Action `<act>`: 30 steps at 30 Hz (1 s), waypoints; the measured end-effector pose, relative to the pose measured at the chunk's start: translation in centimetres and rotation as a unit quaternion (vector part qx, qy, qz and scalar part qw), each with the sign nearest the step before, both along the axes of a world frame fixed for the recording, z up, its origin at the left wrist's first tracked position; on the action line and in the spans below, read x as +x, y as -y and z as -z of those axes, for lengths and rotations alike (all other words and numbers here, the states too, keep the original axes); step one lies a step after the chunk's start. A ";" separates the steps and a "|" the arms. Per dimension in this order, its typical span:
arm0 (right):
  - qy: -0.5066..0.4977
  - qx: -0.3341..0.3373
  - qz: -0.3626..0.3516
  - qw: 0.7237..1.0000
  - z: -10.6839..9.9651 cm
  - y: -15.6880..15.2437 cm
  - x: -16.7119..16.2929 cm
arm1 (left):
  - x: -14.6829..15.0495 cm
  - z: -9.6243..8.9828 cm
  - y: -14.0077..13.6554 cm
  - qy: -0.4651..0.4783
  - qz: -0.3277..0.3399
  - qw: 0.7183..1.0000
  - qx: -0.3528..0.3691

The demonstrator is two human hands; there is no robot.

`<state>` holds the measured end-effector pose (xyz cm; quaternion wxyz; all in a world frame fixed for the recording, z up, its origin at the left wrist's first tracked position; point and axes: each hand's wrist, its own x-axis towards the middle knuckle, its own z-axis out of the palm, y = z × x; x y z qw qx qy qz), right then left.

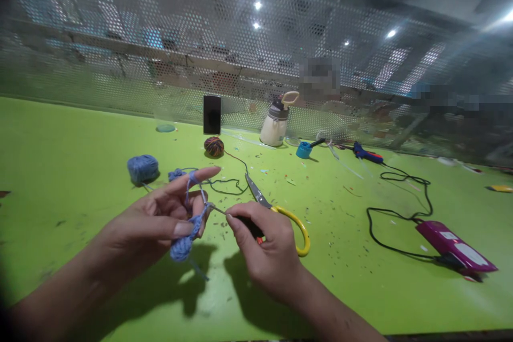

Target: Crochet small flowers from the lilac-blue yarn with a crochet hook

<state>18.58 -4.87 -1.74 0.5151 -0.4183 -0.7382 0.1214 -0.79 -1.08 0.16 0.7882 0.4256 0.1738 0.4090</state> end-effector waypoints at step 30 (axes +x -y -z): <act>0.006 0.002 -0.047 0.999 -0.6 0.2 0.8 | -0.6 0.2 -0.3 0.023 0.001 1.000 0.000</act>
